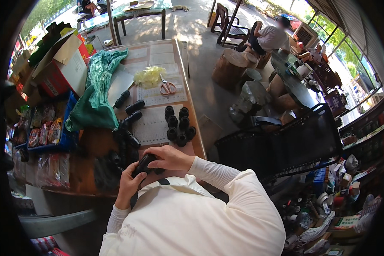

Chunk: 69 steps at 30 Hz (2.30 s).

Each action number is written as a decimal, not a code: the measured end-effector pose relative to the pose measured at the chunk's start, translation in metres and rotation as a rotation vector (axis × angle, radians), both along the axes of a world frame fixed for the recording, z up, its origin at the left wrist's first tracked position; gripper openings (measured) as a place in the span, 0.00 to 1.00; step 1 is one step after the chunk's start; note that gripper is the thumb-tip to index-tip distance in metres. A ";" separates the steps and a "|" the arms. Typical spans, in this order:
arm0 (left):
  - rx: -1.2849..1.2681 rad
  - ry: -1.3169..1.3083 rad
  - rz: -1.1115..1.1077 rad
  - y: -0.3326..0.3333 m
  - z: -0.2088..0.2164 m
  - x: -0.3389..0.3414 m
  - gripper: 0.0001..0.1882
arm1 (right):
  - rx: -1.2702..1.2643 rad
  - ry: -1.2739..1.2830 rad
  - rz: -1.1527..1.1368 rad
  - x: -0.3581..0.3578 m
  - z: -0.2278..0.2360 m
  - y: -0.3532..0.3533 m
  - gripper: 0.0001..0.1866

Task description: The person repeatedly picks up black plastic pipe fittings from a table, joins two pieces together by hand, and places the assembled unit back on the table. The process is repeated multiple times with different fittings.

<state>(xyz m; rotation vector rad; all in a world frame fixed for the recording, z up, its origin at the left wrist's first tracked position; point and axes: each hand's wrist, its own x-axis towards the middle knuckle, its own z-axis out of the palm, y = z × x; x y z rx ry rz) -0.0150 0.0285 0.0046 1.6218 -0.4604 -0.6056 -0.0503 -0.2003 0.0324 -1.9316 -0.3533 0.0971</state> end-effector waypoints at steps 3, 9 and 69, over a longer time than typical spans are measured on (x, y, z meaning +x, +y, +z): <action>0.011 -0.015 -0.003 0.000 -0.010 0.001 0.21 | -0.151 0.044 -0.001 0.003 -0.004 -0.004 0.22; -0.158 0.313 -0.169 0.006 -0.015 0.004 0.21 | -0.089 0.048 0.244 0.005 0.016 -0.018 0.27; -0.153 0.145 -0.079 0.002 0.014 0.006 0.19 | 0.055 0.378 0.077 0.004 -0.001 -0.007 0.24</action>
